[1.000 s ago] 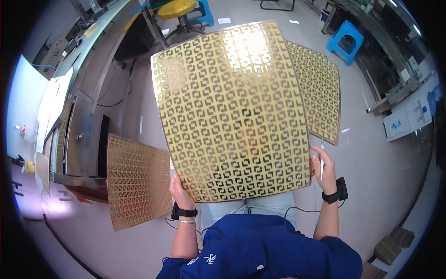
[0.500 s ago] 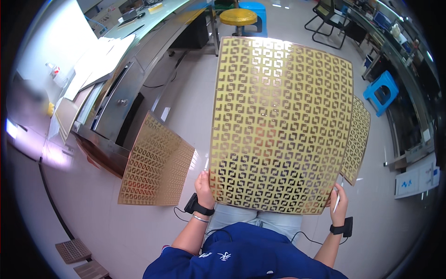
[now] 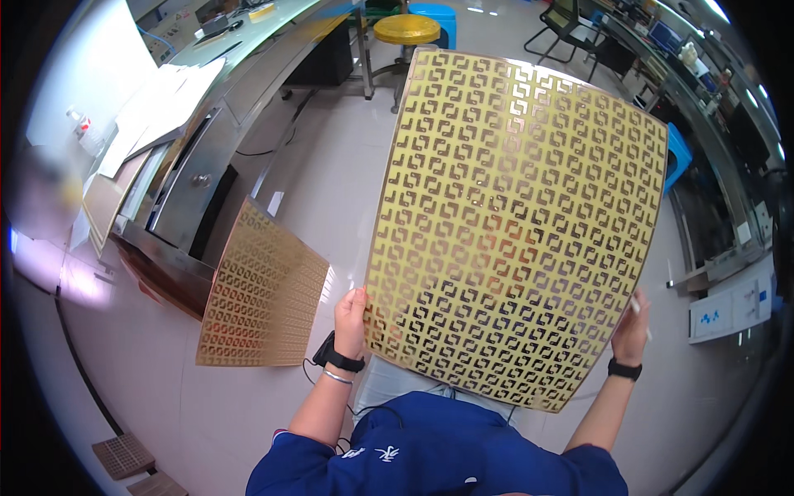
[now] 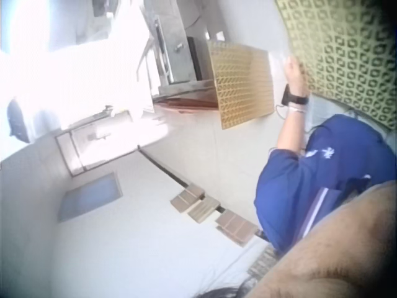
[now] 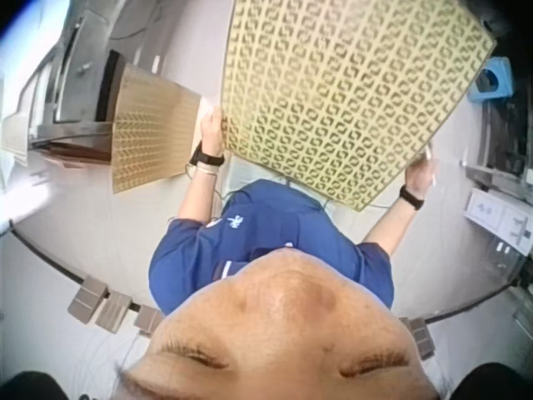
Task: Inspecting and organizing gold-patterned reflective sheets at a workstation.
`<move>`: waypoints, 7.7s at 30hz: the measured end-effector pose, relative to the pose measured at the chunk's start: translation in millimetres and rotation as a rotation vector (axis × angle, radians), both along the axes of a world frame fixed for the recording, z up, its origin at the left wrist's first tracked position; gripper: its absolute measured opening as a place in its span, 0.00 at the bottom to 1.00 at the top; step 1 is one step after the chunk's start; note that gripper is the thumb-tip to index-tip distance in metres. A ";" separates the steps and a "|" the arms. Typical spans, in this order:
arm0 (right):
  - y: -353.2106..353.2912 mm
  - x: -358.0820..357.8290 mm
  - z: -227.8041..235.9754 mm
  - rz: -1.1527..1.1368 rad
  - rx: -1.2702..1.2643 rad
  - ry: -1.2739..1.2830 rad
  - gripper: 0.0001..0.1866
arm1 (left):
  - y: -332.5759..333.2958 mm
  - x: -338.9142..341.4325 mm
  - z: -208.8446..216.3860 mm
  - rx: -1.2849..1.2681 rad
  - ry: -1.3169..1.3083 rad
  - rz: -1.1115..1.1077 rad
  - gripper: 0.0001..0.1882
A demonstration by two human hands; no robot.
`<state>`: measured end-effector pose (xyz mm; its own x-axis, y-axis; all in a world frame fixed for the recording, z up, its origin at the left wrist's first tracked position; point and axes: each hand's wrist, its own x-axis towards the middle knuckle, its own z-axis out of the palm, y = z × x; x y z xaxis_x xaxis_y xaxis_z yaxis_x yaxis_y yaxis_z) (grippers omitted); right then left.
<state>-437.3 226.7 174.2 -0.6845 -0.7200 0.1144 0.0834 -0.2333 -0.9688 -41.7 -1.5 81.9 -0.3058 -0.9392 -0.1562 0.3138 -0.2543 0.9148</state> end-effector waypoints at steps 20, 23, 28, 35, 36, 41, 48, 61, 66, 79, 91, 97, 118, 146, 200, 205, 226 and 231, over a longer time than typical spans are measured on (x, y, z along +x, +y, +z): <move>-49.8 -1.0 2.0 -0.134 -0.225 -0.367 0.14 | -46.8 -5.9 71.4 -0.190 -0.131 0.281 0.20; -54.4 2.6 -16.0 -0.210 -0.256 -0.382 0.15 | -19.3 -30.9 70.4 -0.162 0.018 0.301 0.21; -77.1 38.0 -15.9 -0.287 -0.381 -0.479 0.12 | 30.2 -64.7 56.4 0.104 0.631 -0.223 0.23; -71.4 57.6 -13.4 -0.177 -0.401 -0.416 0.23 | 32.2 -74.5 52.1 0.210 0.602 -0.215 0.25; -64.5 54.0 -13.2 -0.101 -0.412 -0.413 0.23 | 28.3 -67.4 47.4 0.216 0.601 -0.197 0.25; 13.0 -61.6 -47.8 -0.109 -0.652 -0.542 0.22 | 6.3 -24.8 23.8 0.269 0.552 -0.216 0.25; -18.4 -24.0 2.7 -0.521 -0.282 -0.349 0.21 | -20.9 0.1 -6.4 0.230 0.352 -0.197 0.23; -19.1 -9.6 -3.6 -0.317 0.228 -0.097 0.29 | -24.2 2.1 -30.0 0.291 0.121 -0.040 0.12; -17.2 -19.0 -2.7 -0.283 0.219 -0.036 0.25 | -25.7 -1.9 -38.5 0.279 0.069 -0.020 0.13; -13.8 -34.2 3.1 -0.211 0.189 -0.081 0.23 | -23.2 -13.3 -51.3 0.298 0.052 -0.022 0.13; -6.8 -48.7 3.1 -0.157 0.168 -0.110 0.18 | -19.6 -29.0 -41.0 0.277 -0.102 0.140 0.14; 5.7 -64.7 -0.4 -0.044 0.190 -0.091 0.19 | -15.1 -37.8 -17.9 0.221 -0.127 0.189 0.11; 20.6 -89.6 -1.0 0.052 0.411 0.105 0.09 | -14.0 -39.5 31.6 -0.043 -0.058 0.270 0.08; -14.4 -91.2 4.6 -0.240 0.082 -0.009 0.16 | -45.6 -12.9 41.1 0.027 0.080 -0.007 0.09; -52.4 -34.1 19.8 -0.299 -0.065 -0.425 0.32 | -57.9 -83.6 -7.9 0.280 0.088 -0.063 0.12; -41.3 -48.2 13.8 -0.321 0.002 -0.299 0.30 | -23.1 -55.9 -3.8 0.337 -0.101 -0.099 0.09; -25.6 -68.0 -1.5 -0.484 -0.066 -0.415 0.18 | 18.3 -61.2 11.9 0.362 -0.216 -0.119 0.17; -24.6 -70.4 5.5 -0.548 -0.268 -0.507 0.13 | 18.1 -67.8 5.5 0.367 -0.194 -0.124 0.19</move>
<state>-507.7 202.1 179.8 -0.9486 -0.2570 -0.1845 0.3051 -0.5886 -0.7487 -109.5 16.6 87.5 -0.3452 -0.7689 -0.5382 0.0919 -0.5984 0.7959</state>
